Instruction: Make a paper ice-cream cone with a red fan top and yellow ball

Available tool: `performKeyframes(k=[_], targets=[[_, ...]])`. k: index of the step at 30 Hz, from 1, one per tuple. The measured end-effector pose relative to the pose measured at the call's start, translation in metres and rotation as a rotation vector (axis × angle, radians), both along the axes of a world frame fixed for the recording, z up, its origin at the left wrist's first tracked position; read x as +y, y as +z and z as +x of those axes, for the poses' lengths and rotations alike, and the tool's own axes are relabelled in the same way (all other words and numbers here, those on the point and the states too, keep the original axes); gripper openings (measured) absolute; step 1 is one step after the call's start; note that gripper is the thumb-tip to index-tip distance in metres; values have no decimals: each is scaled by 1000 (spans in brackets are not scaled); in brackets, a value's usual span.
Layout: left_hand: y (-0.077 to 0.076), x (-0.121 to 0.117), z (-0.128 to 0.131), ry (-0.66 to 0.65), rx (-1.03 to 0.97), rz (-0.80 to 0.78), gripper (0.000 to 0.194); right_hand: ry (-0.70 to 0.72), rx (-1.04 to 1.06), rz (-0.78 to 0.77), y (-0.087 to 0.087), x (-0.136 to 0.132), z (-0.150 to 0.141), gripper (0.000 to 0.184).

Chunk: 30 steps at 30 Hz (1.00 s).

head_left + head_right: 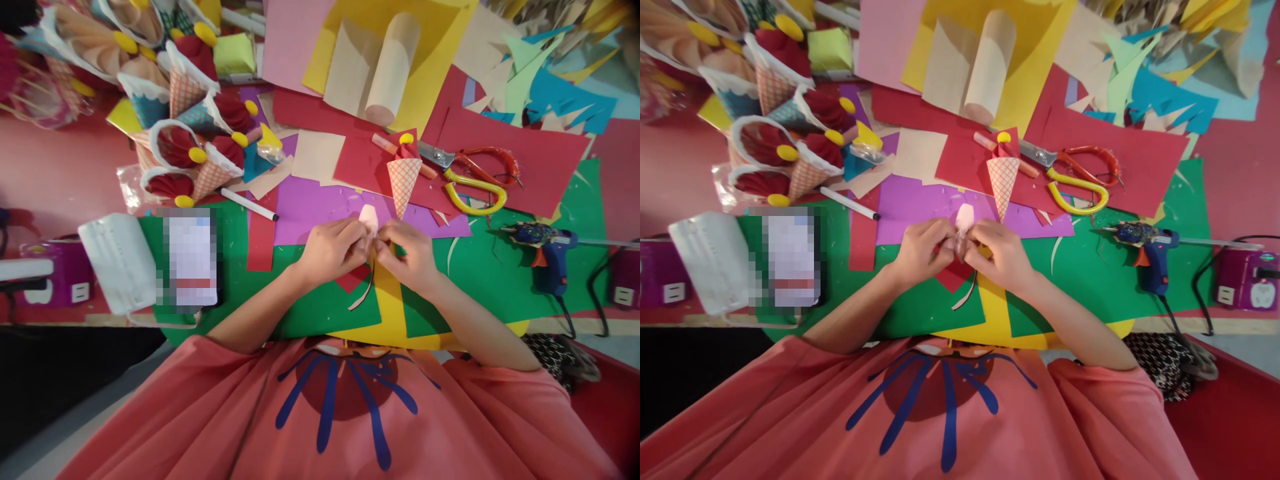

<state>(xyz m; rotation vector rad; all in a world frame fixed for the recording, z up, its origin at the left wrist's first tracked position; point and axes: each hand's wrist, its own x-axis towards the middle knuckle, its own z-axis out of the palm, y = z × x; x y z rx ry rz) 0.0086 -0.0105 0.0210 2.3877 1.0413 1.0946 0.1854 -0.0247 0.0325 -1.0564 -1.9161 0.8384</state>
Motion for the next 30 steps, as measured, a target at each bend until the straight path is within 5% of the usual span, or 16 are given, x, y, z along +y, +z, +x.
performKeyframes(k=[6,11,15,23,30], targets=[[0,3,-10,-39,-91,-119,32,-6,210,-358,3,6,0,23],[-8,9,-17,-168,12,-192,85,23,358,-551,-1,10,-2,22],[-12,12,-19,-238,-8,-244,77,78,372,-582,-3,12,-1,25],[-12,10,-17,-73,86,-289,64,8,90,-547,-2,16,6,15],[-20,12,-21,19,97,-240,55,-74,154,-553,-4,17,6,32]])
